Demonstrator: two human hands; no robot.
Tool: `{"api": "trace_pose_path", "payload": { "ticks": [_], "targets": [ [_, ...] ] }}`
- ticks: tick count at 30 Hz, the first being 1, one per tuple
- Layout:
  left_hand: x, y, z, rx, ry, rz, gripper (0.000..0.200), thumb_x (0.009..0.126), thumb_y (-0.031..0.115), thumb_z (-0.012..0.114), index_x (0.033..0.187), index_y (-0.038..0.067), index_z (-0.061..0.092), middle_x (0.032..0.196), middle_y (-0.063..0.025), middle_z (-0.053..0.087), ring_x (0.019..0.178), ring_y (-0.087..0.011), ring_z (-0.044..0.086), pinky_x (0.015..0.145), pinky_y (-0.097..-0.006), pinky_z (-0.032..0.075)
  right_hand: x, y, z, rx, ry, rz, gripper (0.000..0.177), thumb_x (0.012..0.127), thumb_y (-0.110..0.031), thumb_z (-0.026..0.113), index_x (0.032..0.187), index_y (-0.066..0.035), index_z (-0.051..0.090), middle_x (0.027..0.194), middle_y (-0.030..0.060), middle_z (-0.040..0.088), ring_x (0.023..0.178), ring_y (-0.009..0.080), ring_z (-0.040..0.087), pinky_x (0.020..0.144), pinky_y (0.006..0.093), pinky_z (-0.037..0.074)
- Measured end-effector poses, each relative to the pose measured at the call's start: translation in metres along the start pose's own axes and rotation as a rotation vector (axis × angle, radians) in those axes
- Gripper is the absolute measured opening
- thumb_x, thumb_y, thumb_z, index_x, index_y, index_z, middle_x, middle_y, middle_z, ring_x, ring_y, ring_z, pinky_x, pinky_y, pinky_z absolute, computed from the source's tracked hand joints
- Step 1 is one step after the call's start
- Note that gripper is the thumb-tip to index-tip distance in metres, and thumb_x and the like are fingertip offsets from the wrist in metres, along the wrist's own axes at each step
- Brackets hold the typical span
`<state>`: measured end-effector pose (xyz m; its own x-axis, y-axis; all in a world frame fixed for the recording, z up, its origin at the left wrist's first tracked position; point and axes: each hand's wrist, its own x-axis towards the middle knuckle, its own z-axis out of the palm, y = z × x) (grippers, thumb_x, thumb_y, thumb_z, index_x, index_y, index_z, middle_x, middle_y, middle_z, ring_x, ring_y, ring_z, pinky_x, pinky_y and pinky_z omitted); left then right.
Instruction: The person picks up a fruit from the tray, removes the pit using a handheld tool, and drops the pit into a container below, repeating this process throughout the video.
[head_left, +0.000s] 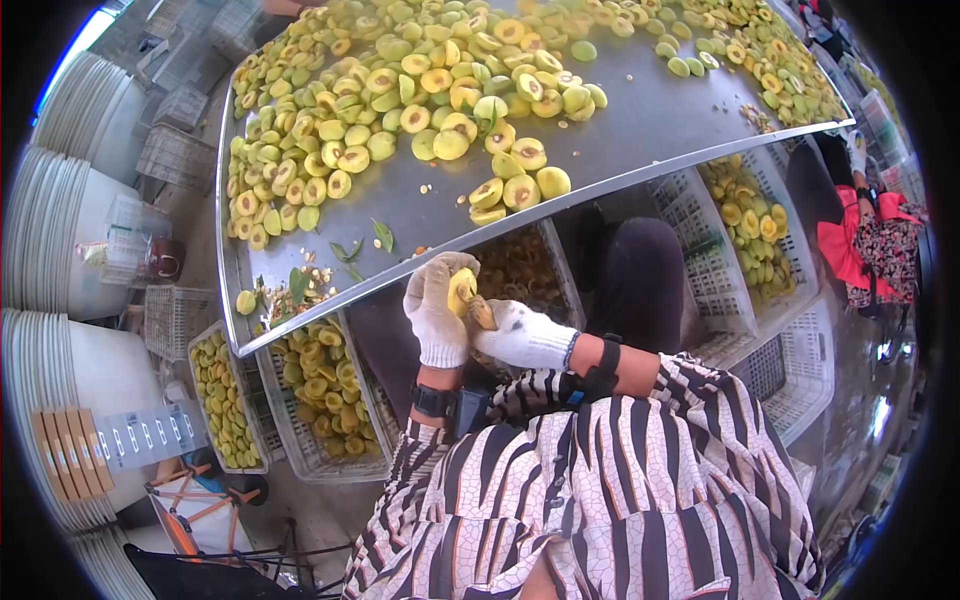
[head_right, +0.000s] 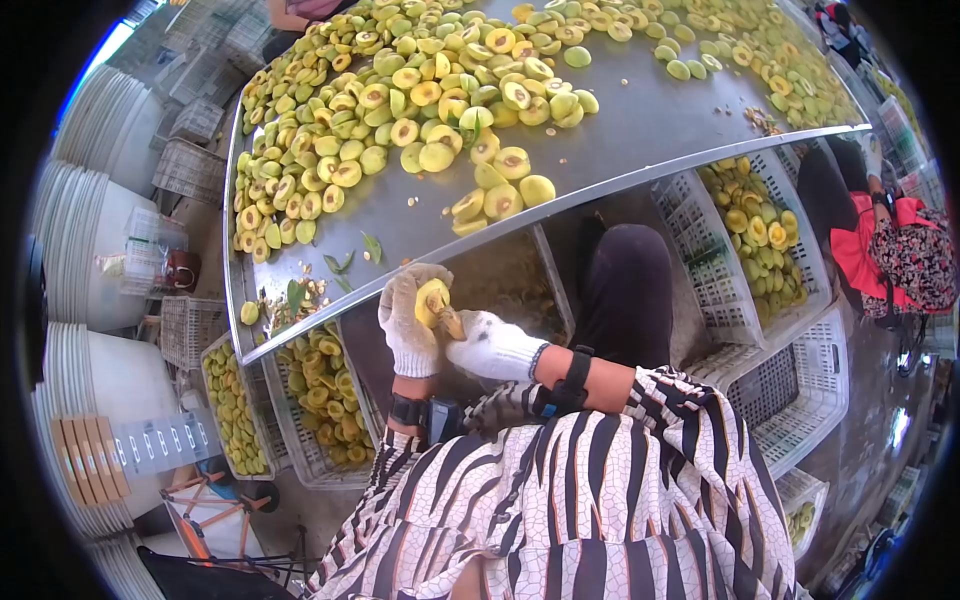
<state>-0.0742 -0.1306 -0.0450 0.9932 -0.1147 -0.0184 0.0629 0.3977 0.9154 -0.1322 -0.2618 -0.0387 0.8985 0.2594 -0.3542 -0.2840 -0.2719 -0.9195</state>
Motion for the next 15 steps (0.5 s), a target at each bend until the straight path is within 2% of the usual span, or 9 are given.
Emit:
{"api": "trace_pose_path", "payload": {
  "ticks": [3,6,8,10,11,12,15],
  "targets": [
    [0.001,-0.001,-0.003,0.029,-0.049,-0.008,0.030,0.104,0.023,0.054,0.100,-0.003,0.068,0.096,-0.0125,0.072,0.089,-0.0185,0.066,0.083,-0.0318,0.053,-0.011,-0.025,-0.013,0.329,-0.231,0.271,0.027,0.090,-0.028,0.062,0.098,-0.002,0.062,0.080,0.0107,0.068,0.060,0.0195,0.064,0.056,0.0320,0.051],
    [0.004,0.006,-0.001,0.053,0.035,-0.164,0.033,0.105,0.026,0.054,0.103,-0.003,0.069,0.098,-0.0123,0.072,0.091,-0.0167,0.066,0.083,-0.0305,0.053,-0.012,-0.025,-0.015,0.473,-0.224,0.299,0.025,0.090,-0.027,0.064,0.096,-0.003,0.062,0.076,0.0073,0.065,0.057,0.0134,0.060,0.050,0.0295,0.047],
    [0.007,0.011,0.002,0.225,-0.014,-0.019,0.036,0.104,0.030,0.055,0.102,-0.003,0.068,0.097,-0.0127,0.071,0.088,-0.0194,0.066,0.084,-0.0331,0.054,-0.009,-0.031,-0.017,0.321,-0.157,0.283,0.024,0.090,-0.026,0.063,0.096,-0.003,0.063,0.075,0.0073,0.065,0.057,0.0148,0.061,0.051,0.0302,0.047],
    [0.010,-0.007,-0.005,0.068,0.132,-0.215,0.035,0.103,0.030,0.058,0.106,-0.004,0.066,0.094,-0.0125,0.072,0.083,-0.0197,0.067,0.077,-0.0341,0.057,-0.004,-0.018,-0.006,0.156,-0.066,0.197,0.025,0.090,-0.026,0.062,0.097,-0.003,0.063,0.076,0.0081,0.066,0.059,0.0170,0.062,0.053,0.0315,0.049],
    [0.010,-0.010,-0.008,0.060,0.158,-0.219,0.036,0.104,0.031,0.057,0.106,-0.003,0.066,0.091,-0.0121,0.072,0.080,-0.0193,0.068,0.074,-0.0338,0.058,0.005,0.005,0.006,0.065,-0.001,0.110,0.026,0.090,-0.027,0.062,0.098,-0.002,0.064,0.077,0.0089,0.067,0.061,0.0185,0.063,0.055,0.0324,0.050],
    [0.011,-0.011,-0.005,0.048,0.178,-0.224,0.036,0.104,0.032,0.057,0.106,-0.003,0.066,0.089,-0.0118,0.072,0.078,-0.0190,0.068,0.071,-0.0335,0.058,0.006,0.001,0.008,-0.027,0.071,0.024,0.027,0.090,-0.027,0.061,0.098,-0.002,0.064,0.079,0.0096,0.067,0.063,0.0200,0.065,0.057,0.0333,0.051],
    [0.009,-0.018,-0.004,0.093,0.214,-0.092,0.037,0.103,0.033,0.058,0.103,-0.003,0.066,0.085,-0.0118,0.071,0.074,-0.0194,0.068,0.069,-0.0332,0.058,0.001,-0.013,-0.009,0.191,-0.203,0.295,0.035,0.089,-0.030,0.060,0.106,-0.001,0.065,0.089,0.0161,0.070,0.076,0.0292,0.070,0.068,0.0376,0.055]
  ]
}}
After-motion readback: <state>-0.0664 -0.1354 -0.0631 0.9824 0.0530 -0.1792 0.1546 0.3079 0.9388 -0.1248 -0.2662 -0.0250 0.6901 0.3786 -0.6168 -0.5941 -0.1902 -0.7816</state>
